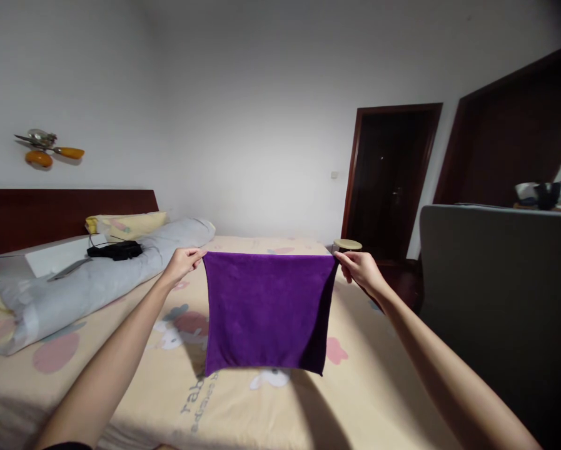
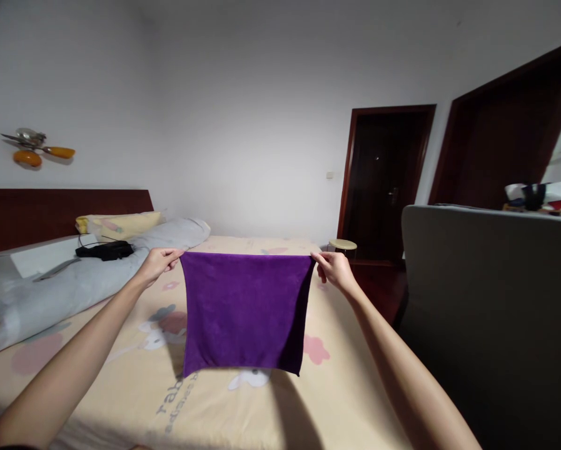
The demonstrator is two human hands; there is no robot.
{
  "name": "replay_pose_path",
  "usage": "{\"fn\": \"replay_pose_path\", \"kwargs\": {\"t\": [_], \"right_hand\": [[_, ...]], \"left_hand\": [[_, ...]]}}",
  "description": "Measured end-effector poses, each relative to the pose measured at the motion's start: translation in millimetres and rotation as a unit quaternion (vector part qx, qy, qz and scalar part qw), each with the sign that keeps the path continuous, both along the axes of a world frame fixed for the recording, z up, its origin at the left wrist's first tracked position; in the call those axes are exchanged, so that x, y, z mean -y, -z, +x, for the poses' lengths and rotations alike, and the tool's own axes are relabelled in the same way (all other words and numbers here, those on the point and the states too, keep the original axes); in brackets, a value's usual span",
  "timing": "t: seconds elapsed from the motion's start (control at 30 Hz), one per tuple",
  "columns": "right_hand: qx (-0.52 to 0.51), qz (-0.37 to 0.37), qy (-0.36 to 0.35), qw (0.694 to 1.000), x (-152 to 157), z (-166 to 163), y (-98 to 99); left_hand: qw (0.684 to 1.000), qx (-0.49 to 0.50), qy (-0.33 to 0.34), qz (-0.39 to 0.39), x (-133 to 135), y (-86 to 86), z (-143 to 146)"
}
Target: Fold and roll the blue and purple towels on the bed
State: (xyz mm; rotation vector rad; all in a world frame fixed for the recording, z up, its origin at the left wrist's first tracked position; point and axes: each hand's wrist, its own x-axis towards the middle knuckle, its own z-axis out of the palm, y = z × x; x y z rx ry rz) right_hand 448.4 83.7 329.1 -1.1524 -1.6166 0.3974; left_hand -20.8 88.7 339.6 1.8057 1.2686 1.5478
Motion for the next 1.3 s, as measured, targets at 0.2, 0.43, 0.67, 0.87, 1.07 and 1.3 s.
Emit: {"fn": "replay_pose_path", "kwargs": {"t": [0.2, 0.43, 0.67, 0.87, 1.07, 1.3], "right_hand": [[-0.137, -0.028, -0.035, 0.99, -16, -8, 7.5], [-0.211, -0.057, -0.072, 0.973, -21, -15, 6.5], [-0.186, -0.064, -0.066, 0.978, -21, -10, 0.2], [-0.136, -0.049, -0.062, 0.988, -21, -5, 2.7], [-0.115, -0.049, -0.052, 0.991, -33, -2, 13.1], [-0.141, -0.063, -0.028, 0.988, -62, -9, 21.7]], "left_hand": [[0.997, 0.071, 0.01, -0.026, -6, 5.0, 15], [0.989, 0.136, 0.028, -0.058, -13, 3.8, 26], [0.988, 0.131, 0.042, -0.069, -16, 8.7, 22], [0.993, 0.101, 0.024, -0.054, -22, 15.8, 11], [0.996, 0.081, 0.005, -0.041, -29, 20.1, 9], [0.996, 0.079, -0.003, -0.049, -54, 27.0, 16]]}}
